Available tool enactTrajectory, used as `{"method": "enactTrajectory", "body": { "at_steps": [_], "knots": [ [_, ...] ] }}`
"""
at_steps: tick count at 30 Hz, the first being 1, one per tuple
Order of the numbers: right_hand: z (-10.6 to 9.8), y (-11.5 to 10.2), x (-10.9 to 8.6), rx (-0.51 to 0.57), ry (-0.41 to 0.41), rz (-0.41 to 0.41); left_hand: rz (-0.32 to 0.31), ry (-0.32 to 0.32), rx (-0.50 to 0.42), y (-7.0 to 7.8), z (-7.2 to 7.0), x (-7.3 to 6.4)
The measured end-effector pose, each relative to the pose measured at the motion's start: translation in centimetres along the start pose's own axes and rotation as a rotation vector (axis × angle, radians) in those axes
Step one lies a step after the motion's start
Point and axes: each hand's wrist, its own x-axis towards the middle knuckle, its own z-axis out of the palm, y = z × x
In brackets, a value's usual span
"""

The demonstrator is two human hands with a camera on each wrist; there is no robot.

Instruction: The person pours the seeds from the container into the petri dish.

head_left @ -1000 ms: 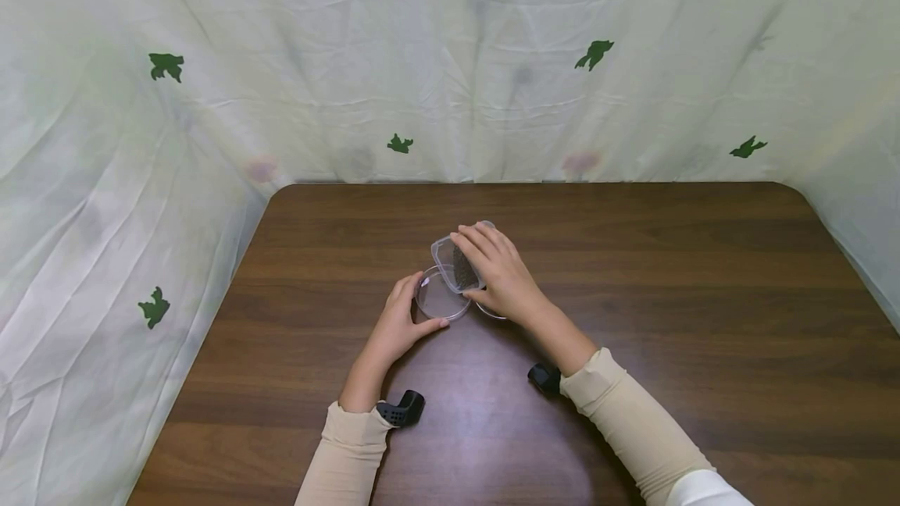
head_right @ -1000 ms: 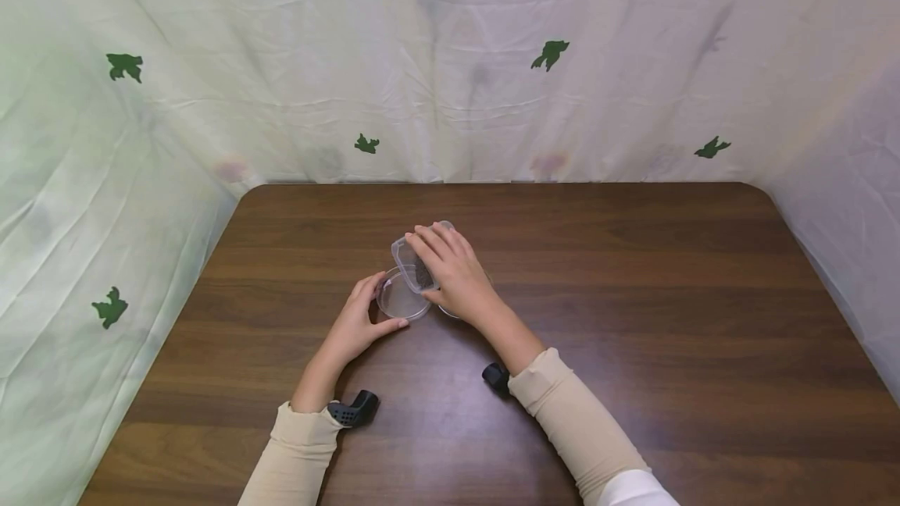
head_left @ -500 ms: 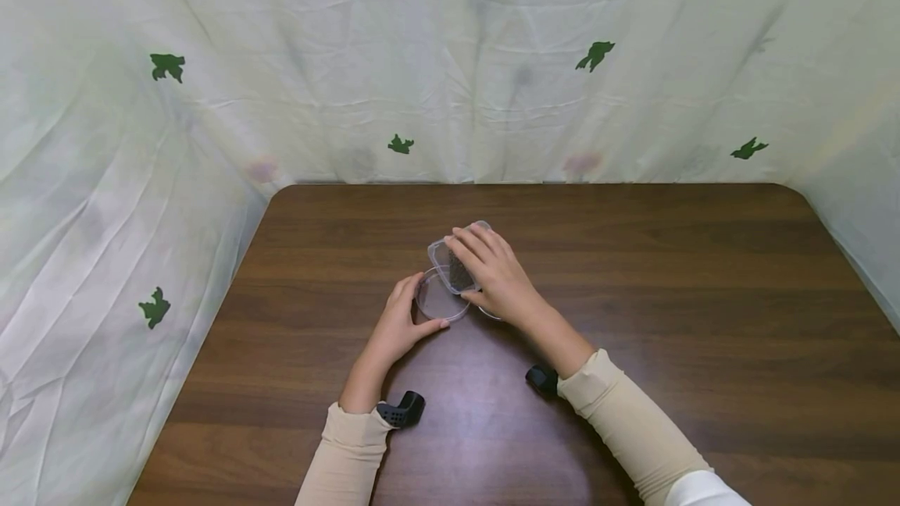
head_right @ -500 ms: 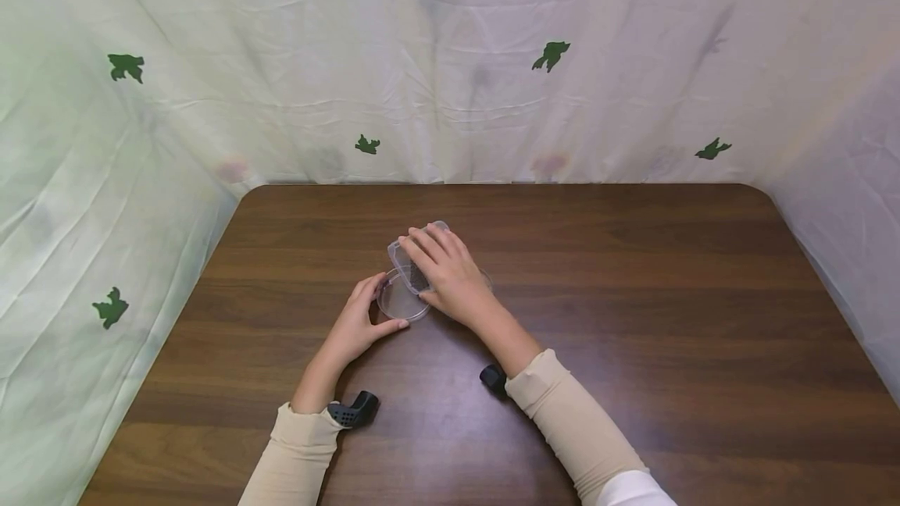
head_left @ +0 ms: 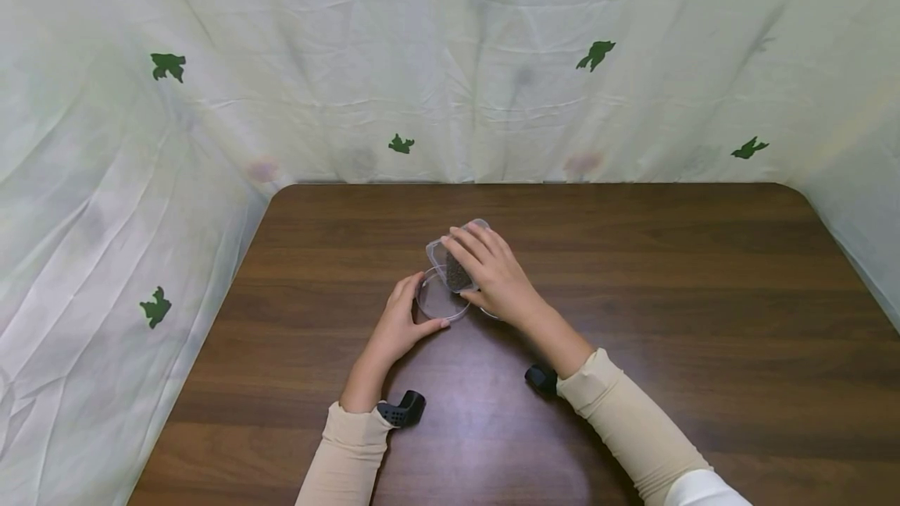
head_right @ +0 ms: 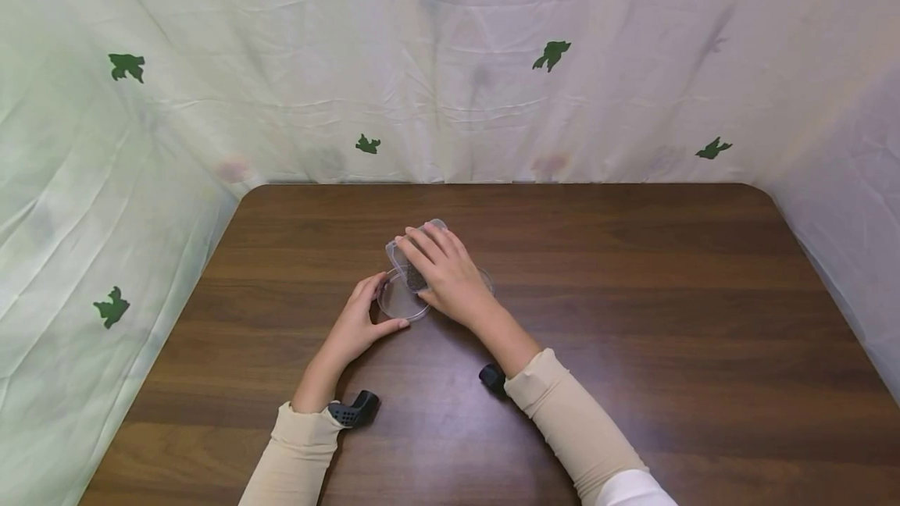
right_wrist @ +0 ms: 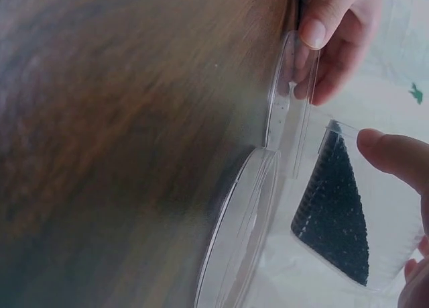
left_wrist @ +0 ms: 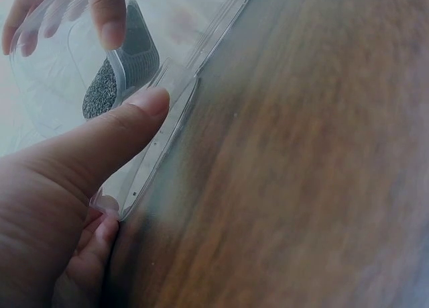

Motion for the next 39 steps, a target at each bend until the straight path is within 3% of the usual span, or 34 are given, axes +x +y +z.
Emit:
{"method": "enactTrajectory", "body": {
  "at_steps": [39],
  "knots": [
    [-0.04, 0.02, 0.07, -0.039, -0.006, 0.02, 0.01, 0.001, -0.01, -0.06, 0.01, 0.0]
  ]
}}
